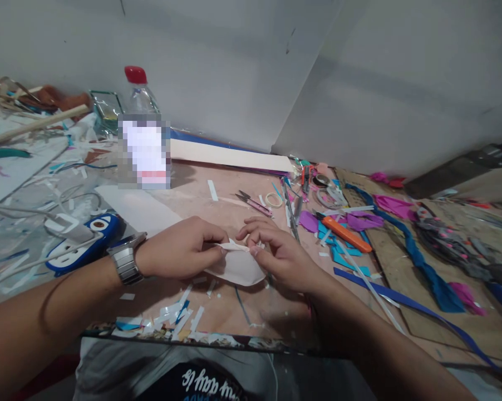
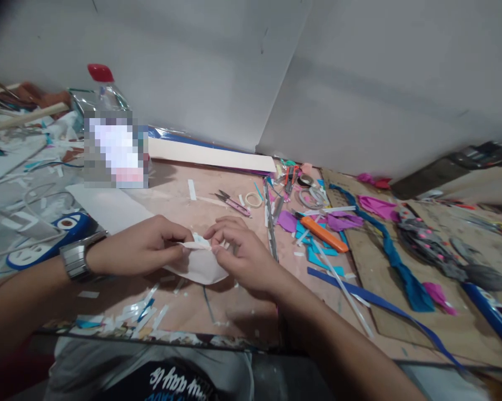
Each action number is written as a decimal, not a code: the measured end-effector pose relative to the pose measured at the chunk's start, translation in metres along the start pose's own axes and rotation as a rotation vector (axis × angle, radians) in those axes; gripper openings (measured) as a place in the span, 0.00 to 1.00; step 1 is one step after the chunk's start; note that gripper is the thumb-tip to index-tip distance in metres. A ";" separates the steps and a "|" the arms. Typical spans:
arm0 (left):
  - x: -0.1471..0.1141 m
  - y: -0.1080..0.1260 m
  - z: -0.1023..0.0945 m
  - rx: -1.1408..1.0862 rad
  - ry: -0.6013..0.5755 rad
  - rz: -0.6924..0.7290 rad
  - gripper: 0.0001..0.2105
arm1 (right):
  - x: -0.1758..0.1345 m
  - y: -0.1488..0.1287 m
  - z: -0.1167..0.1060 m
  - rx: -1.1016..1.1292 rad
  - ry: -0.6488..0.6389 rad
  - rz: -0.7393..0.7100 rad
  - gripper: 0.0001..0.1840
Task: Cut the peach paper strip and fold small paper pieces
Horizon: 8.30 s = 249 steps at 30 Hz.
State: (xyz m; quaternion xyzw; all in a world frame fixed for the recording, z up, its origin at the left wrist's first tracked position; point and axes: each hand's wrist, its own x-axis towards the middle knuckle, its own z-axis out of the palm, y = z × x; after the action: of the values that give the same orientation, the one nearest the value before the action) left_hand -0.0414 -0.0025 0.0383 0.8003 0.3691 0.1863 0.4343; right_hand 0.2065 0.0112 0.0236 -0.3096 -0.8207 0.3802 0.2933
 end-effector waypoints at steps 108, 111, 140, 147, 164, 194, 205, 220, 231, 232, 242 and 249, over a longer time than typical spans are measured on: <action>0.004 -0.001 -0.001 -0.072 -0.110 -0.137 0.10 | -0.003 -0.008 0.018 -0.437 0.139 -0.238 0.08; 0.004 -0.001 0.000 -0.075 -0.108 -0.134 0.10 | -0.003 -0.007 0.018 -0.437 0.157 -0.262 0.09; 0.004 0.000 0.006 0.038 0.055 -0.053 0.13 | -0.003 -0.006 0.018 -0.495 0.171 -0.240 0.05; 0.003 0.000 0.006 0.300 0.076 -0.016 0.13 | -0.003 -0.006 0.017 -0.495 0.140 -0.221 0.05; 0.005 -0.007 0.018 0.664 0.141 0.193 0.14 | -0.002 -0.006 0.019 -0.322 0.048 -0.048 0.06; 0.007 -0.017 0.009 0.393 0.026 0.144 0.16 | -0.005 -0.001 0.008 -0.091 -0.002 0.046 0.14; 0.004 -0.011 0.009 0.347 0.013 0.149 0.15 | -0.004 -0.002 0.014 -0.190 0.013 0.026 0.04; 0.006 -0.015 0.011 0.306 0.026 0.166 0.15 | -0.003 -0.001 0.014 -0.262 0.021 -0.037 0.04; 0.004 -0.014 0.004 0.336 0.146 0.082 0.11 | -0.002 0.000 0.001 -0.380 0.064 -0.026 0.05; 0.004 -0.014 0.004 0.342 0.156 0.078 0.10 | -0.002 0.000 0.000 -0.419 0.063 -0.037 0.04; 0.005 -0.013 0.008 0.346 0.145 0.005 0.10 | -0.004 -0.010 0.002 -0.668 0.154 -0.164 0.07; 0.005 -0.011 0.009 0.291 0.113 0.023 0.10 | -0.005 -0.008 0.005 -0.658 0.009 -0.138 0.07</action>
State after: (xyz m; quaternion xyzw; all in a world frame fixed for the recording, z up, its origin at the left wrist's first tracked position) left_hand -0.0374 -0.0005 0.0239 0.8471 0.4069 0.1807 0.2902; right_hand 0.2037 0.0011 0.0264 -0.3329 -0.9172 0.0728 0.2066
